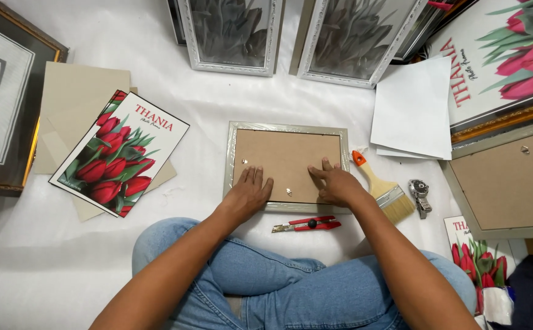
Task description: Assembling a picture frame by cleaning the glass and securing the backing
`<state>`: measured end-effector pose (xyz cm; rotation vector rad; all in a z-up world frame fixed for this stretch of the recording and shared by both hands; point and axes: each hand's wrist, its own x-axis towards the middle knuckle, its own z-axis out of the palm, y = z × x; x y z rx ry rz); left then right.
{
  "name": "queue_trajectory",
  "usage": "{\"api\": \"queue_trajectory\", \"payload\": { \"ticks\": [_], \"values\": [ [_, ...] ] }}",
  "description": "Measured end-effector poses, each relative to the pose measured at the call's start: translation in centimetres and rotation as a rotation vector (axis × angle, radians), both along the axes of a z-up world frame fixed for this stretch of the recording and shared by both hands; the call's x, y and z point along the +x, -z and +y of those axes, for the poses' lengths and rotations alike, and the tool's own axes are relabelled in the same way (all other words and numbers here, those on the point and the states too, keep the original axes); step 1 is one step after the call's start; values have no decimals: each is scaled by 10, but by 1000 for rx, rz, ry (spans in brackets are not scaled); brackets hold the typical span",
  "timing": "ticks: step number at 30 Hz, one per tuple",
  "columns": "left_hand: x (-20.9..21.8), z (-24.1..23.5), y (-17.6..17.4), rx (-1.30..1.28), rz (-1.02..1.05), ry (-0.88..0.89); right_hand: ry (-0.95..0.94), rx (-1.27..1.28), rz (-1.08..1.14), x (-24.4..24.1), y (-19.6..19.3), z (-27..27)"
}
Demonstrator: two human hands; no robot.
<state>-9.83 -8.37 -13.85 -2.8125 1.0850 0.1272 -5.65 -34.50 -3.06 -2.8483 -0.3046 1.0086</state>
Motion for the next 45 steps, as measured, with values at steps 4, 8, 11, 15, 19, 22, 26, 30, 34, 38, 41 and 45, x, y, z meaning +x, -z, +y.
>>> {"api": "queue_trajectory", "payload": {
  "ticks": [4,8,11,15,19,22,26,30,34,38,41,45],
  "values": [
    [-2,0,-4,-14,-46,5,-12,-6,-9,-1,3,-1],
    [3,-2,-13,-33,-10,-22,47,56,-132,2,22,-13],
    [3,0,-21,-53,29,-45,216,187,-245,-21,21,-2],
    [5,-1,-20,-105,29,-66,886,690,420,-79,-3,50],
    [6,-2,-15,-91,27,-59,1188,729,684,-110,61,73],
    [7,-1,-14,-103,69,-75,1311,891,695,-108,75,91],
    [15,2,-6,-117,156,-103,1332,969,662,-99,69,108],
    [18,5,-11,-157,230,-110,1310,960,681,-92,75,117],
    [17,2,-2,-194,172,-120,1285,970,706,-86,79,124],
    [14,2,-7,-275,150,-141,1264,977,720,-84,91,133],
    [10,3,-13,-300,98,-132,1254,983,724,-85,89,136],
    [9,1,-15,-307,72,-136,1263,998,738,-86,78,137]
  ]
}}
